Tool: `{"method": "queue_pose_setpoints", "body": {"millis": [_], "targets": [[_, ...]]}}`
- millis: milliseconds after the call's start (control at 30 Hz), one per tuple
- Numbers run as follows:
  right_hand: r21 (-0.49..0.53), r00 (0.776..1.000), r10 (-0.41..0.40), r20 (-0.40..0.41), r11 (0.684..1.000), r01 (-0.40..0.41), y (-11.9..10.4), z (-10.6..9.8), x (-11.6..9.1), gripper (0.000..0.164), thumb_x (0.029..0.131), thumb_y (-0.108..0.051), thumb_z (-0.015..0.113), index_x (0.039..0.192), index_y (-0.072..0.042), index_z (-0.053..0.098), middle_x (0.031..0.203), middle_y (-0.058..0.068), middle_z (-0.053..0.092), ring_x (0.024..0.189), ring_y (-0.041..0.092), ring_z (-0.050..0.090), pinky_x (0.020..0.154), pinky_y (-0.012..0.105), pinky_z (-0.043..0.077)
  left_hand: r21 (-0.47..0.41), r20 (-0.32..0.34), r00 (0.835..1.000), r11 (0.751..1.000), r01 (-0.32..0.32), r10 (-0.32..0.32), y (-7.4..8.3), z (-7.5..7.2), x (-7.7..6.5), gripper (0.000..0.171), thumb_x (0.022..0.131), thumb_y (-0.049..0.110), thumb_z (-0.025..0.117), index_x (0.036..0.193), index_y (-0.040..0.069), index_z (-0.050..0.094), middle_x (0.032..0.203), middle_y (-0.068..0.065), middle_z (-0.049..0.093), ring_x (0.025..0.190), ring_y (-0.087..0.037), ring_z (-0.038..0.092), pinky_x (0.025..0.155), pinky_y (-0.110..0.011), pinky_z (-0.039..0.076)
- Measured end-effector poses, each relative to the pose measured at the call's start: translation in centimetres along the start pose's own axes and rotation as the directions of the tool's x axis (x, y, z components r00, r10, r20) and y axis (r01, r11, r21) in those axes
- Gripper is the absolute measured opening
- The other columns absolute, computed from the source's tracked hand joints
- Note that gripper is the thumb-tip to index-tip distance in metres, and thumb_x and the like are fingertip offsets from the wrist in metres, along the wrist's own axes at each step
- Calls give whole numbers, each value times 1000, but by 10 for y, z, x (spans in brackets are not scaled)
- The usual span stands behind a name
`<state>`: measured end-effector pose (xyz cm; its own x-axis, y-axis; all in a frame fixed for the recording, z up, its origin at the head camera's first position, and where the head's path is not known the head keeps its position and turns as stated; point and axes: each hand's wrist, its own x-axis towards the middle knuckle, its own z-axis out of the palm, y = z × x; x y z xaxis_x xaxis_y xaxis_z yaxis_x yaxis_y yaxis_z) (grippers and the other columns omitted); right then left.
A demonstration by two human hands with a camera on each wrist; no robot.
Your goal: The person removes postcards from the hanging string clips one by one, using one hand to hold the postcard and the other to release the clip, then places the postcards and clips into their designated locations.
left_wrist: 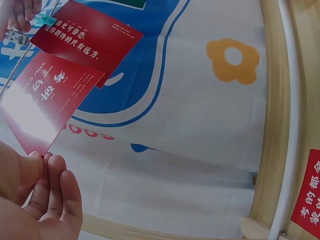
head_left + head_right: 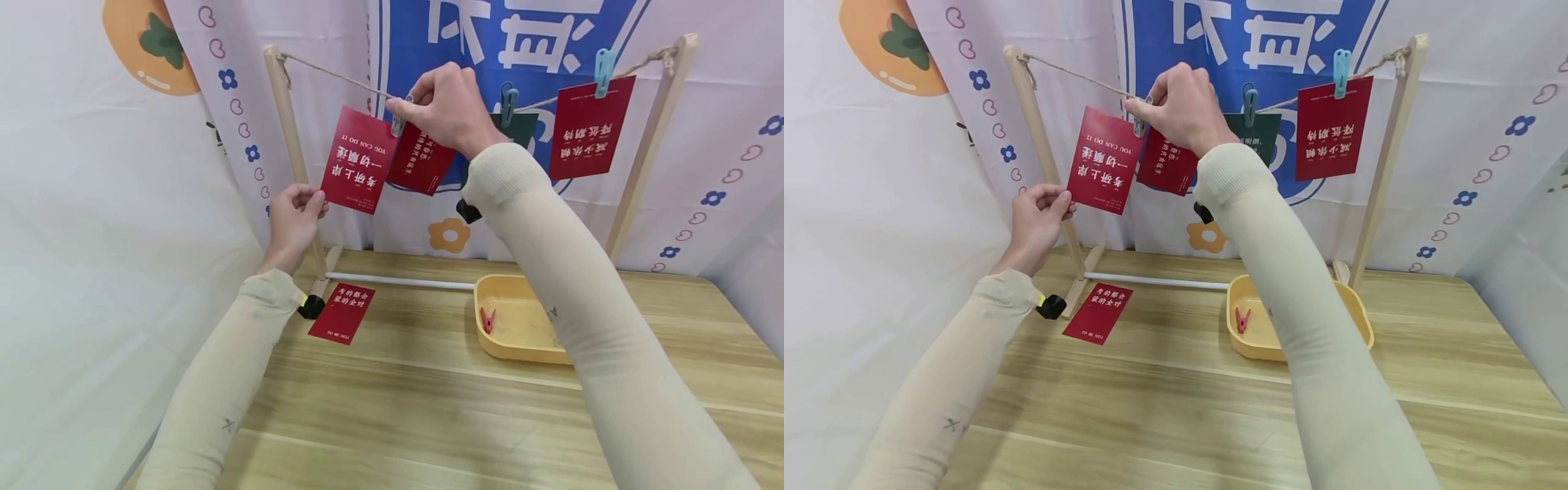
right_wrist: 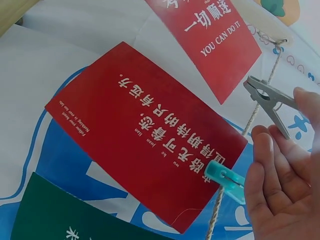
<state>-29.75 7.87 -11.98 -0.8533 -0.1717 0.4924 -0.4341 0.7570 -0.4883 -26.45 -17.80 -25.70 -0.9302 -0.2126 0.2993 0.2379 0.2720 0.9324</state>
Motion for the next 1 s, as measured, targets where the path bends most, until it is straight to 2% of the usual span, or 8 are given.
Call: {"method": "queue_pose_setpoints", "body": {"millis": [300, 633, 833, 1000], "targets": [[9, 1000, 1, 23, 1000, -2, 5, -1, -4, 52, 97, -55, 70, 132, -17, 75, 127, 0, 76, 112, 11, 70, 103, 29, 60, 6, -6, 1000, 1000, 7, -7, -5, -2, -4, 23, 109, 17, 57, 124, 1, 65, 104, -3, 67, 95, -10, 67, 93, -23, 59], [-9, 998, 0, 61, 1000, 1, 15, 2, -13, 48, 97, -54, 71, 125, -16, 78, 120, 0, 76, 111, 11, 66, 100, 28, 61, 16, 20, 999, 999, 40, -40, -8, -2, -13, 26, 110, 20, 57, 127, 2, 63, 107, -3, 67, 98, -9, 67, 97, -24, 59], [-12, 995, 23, 100, 1000, -22, 21, 3, -19, 49, 95, -55, 73, 125, -16, 78, 122, 0, 75, 112, 11, 66, 99, 30, 62, 13, 31, 998, 999, 49, -49, -14, 0, -17, 26, 110, 20, 57, 128, 3, 63, 116, -11, 68, 103, -15, 68, 96, -23, 59], [-15, 992, 17, 126, 1000, -15, 27, 4, -24, 47, 95, -54, 73, 119, -14, 80, 120, 2, 77, 109, 14, 66, 97, 32, 63, 15, 42, 997, 998, 66, -67, -18, 1, -21, 26, 110, 20, 57, 129, 4, 63, 115, -9, 68, 105, -16, 68, 96, -22, 59]]}}
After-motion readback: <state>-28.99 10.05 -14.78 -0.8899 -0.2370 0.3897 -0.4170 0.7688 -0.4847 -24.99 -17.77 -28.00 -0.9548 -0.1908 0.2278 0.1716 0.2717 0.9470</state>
